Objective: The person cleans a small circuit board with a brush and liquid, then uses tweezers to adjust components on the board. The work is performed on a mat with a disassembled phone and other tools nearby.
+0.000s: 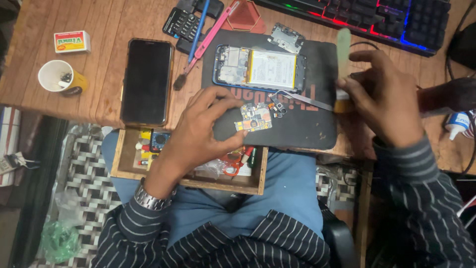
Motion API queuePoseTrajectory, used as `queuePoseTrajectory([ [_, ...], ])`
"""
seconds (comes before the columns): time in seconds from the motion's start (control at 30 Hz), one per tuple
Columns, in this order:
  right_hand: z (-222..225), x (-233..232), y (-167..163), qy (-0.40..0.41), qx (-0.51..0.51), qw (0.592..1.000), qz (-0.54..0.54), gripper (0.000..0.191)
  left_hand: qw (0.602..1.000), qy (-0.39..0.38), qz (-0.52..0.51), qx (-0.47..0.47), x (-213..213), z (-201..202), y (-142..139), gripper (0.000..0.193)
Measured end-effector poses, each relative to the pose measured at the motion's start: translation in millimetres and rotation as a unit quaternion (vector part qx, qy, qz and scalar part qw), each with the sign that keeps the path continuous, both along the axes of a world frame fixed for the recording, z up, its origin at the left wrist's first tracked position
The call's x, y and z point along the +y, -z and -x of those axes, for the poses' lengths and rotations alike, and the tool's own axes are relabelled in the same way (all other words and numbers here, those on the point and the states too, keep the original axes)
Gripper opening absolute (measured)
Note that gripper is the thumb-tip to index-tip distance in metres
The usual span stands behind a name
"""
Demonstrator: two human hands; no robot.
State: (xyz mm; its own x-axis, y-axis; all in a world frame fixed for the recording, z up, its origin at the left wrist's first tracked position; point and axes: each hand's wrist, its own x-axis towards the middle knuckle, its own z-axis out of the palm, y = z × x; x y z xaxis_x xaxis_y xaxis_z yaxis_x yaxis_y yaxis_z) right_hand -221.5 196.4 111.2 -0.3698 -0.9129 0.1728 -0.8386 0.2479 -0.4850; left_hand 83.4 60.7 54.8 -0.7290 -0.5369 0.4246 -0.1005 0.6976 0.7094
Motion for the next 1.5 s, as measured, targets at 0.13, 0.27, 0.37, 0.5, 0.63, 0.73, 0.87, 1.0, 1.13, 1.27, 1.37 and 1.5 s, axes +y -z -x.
queuePoseTrajectory([
  [0.13, -3.2, -16.2, 4.9, -0.027, 0.101, 0.994, -0.009, 0.022, 1.000, 0.014, -0.016, -0.007, -0.9, -5.1, -3.8, 0.047],
  [0.27, -19.3, -15.6, 5.1, -0.078, 0.146, 0.984, 0.061, 0.016, 0.999, 0.018, -0.022, -0.016, -3.2, -5.2, -6.4, 0.049],
  [0.37, -39.4, -15.2, 5.3, -0.169, 0.102, 0.976, 0.094, 0.017, 1.000, 0.014, -0.016, -0.023, -2.8, -2.5, -6.6, 0.051],
  [0.5, -65.9, -28.8, 14.8, -0.288, 0.011, 0.955, 0.071, 0.018, 1.000, 0.012, -0.004, -0.025, -0.5, 0.6, -6.1, 0.053],
  [0.63, -69.9, -47.0, 21.1, -0.350, 0.028, 0.935, 0.060, 0.020, 1.000, 0.008, -0.002, -0.025, 0.0, 1.3, -5.1, 0.053],
  [0.73, -63.3, -56.6, 19.7, -0.379, 0.070, 0.922, 0.047, 0.019, 1.000, 0.006, 0.006, -0.021, -0.8, 1.5, -4.3, 0.052],
  [0.87, -57.3, -67.3, 17.7, -0.411, 0.067, 0.909, 0.035, 0.017, 1.000, 0.006, -0.006, -0.022, -1.5, 3.2, -2.4, 0.051],
  [1.0, -57.0, -72.8, 19.6, -0.409, 0.057, 0.910, 0.039, 0.017, 1.000, 0.007, 0.002, -0.014, -2.3, 4.8, 0.0, 0.050],
  [1.13, -58.6, -73.0, 21.4, -0.395, 0.050, 0.917, 0.033, 0.018, 1.000, 0.006, 0.009, -0.003, -3.5, 4.7, 1.3, 0.047],
  [1.27, -62.6, -73.1, 21.4, -0.381, 0.011, 0.925, 0.015, 0.018, 1.000, -0.001, 0.022, -0.019, -2.9, 4.3, 1.5, 0.048],
  [1.37, -65.4, -72.3, 20.4, -0.368, -0.016, 0.929, 0.003, 0.019, 1.000, -0.009, 0.016, -0.024, -1.4, 4.3, 1.0, 0.052],
  [1.5, -65.5, -70.9, 19.3, -0.350, -0.053, 0.935, 0.005, 0.016, 1.000, -0.013, -0.001, -0.023, 0.5, 4.9, 1.2, 0.058],
])
